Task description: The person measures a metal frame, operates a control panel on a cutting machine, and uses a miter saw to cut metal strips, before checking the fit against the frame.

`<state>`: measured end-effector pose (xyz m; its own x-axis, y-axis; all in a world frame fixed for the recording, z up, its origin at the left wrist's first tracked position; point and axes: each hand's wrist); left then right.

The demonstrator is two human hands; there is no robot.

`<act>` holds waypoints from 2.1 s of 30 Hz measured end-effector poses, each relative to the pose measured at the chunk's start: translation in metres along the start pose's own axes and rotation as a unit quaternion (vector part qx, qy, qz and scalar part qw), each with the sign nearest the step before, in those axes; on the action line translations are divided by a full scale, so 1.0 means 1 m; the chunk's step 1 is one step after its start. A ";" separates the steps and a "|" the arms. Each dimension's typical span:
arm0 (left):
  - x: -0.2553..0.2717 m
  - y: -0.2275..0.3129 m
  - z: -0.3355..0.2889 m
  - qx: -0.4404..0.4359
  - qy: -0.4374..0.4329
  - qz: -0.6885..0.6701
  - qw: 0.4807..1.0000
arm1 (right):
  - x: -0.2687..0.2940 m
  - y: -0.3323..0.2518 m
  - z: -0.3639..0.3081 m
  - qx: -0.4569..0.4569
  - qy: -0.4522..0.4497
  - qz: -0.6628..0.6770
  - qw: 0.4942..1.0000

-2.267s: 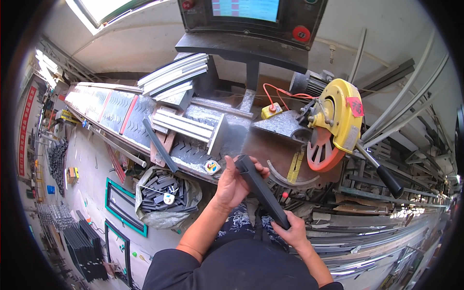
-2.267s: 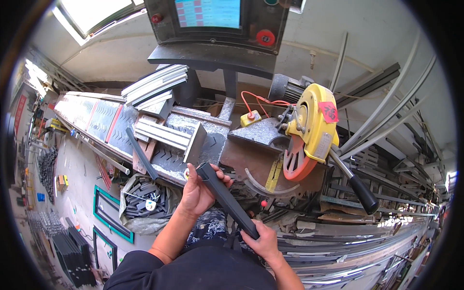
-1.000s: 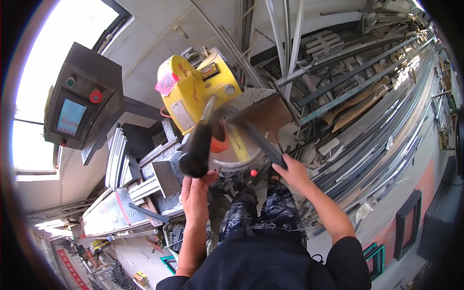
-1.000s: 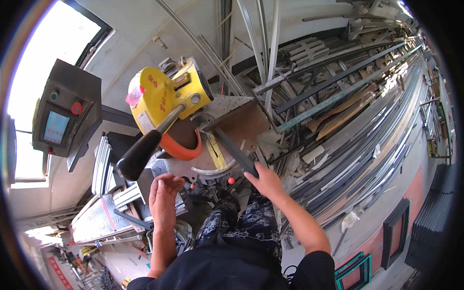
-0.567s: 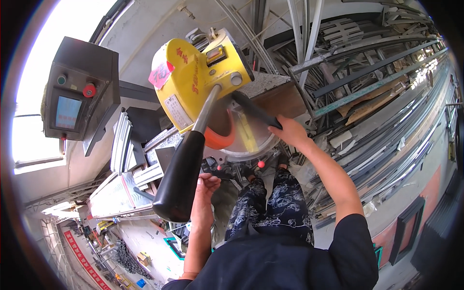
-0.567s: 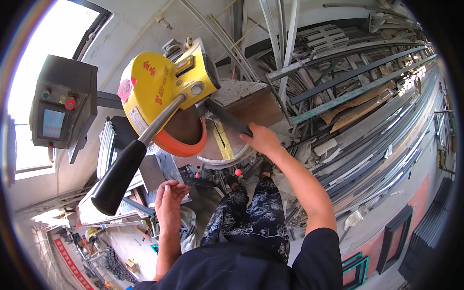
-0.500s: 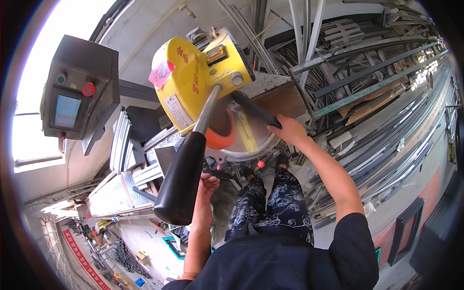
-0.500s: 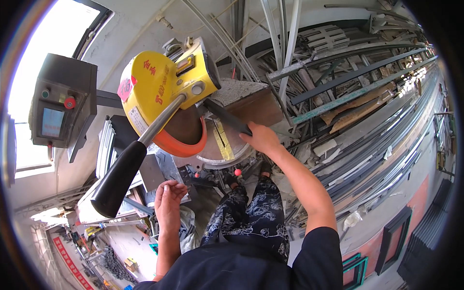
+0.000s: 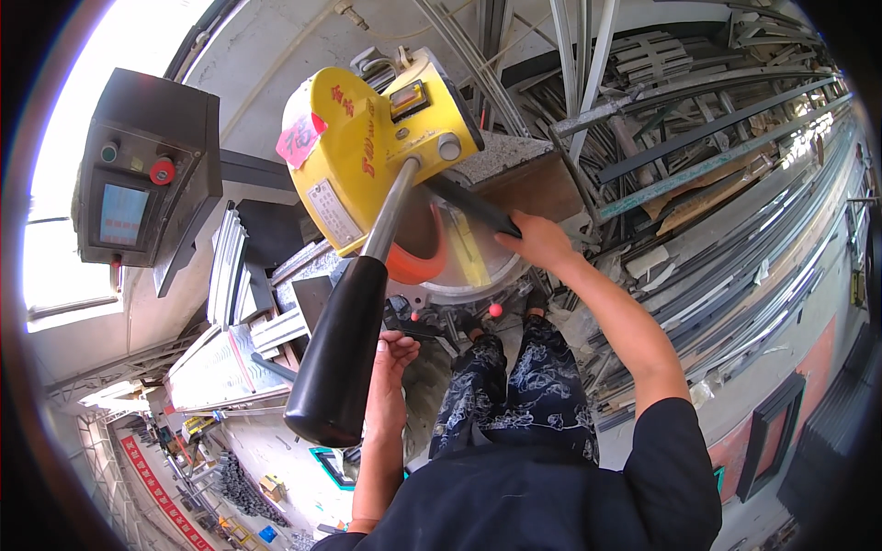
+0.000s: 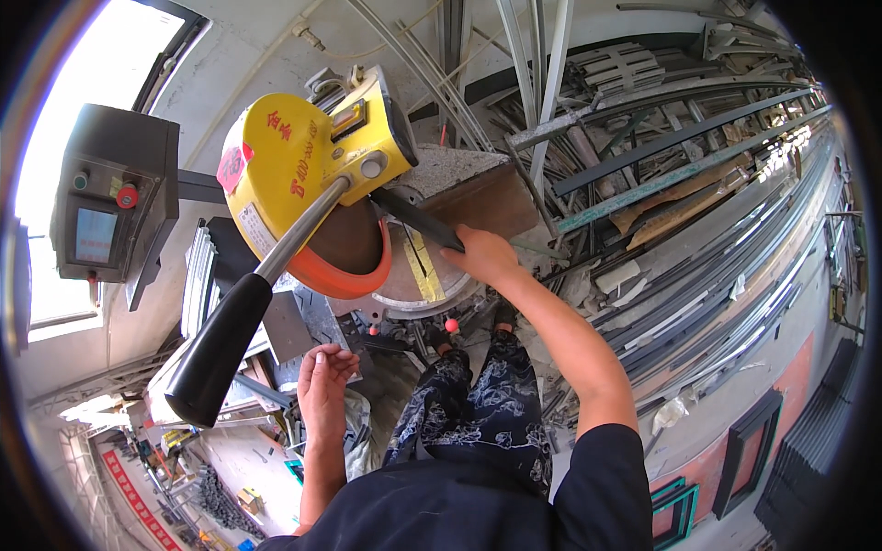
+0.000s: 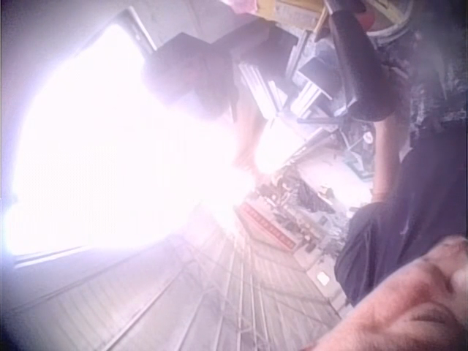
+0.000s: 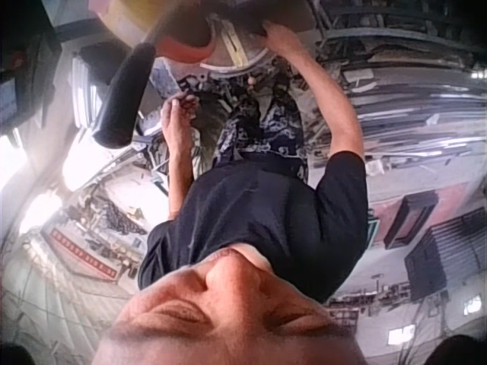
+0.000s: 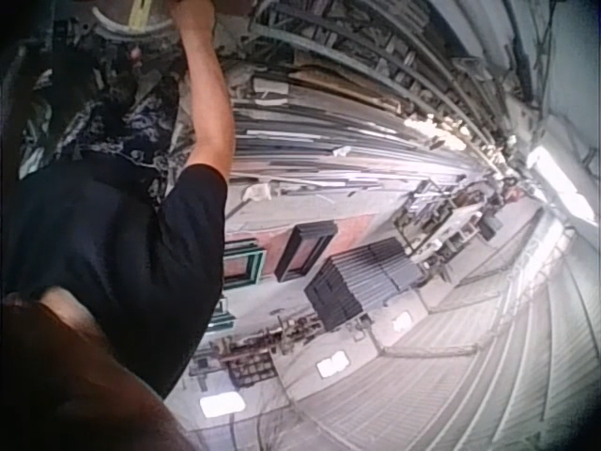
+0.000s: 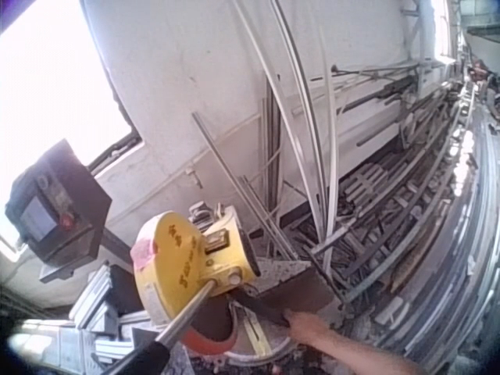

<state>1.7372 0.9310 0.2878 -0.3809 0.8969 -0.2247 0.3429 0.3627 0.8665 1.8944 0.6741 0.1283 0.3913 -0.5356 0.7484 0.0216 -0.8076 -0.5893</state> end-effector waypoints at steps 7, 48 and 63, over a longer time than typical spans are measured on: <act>0.005 -0.004 0.000 0.005 -0.010 0.000 1.000 | -0.002 -0.003 -0.002 -0.001 0.006 0.008 1.000; 0.424 -0.042 0.030 -0.110 0.510 -0.086 0.849 | -0.166 -0.256 -0.137 0.347 -0.083 0.008 0.934; 0.697 -0.119 0.167 0.092 0.500 0.435 0.743 | -0.178 -0.186 -0.188 0.110 -0.137 -0.133 0.975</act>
<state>1.5749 1.5551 -0.0463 -0.3615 0.2079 0.9089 0.9101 -0.1334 0.3924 1.6483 0.8731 0.1619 0.5756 -0.2029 0.7921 0.3412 -0.8207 -0.4582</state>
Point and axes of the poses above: each hand's wrist, its own z-axis towards the middle knuckle, its own x-axis out of the back of the hand, y = z × x, and after that the axes turned 9 degrees about -z, right-handed
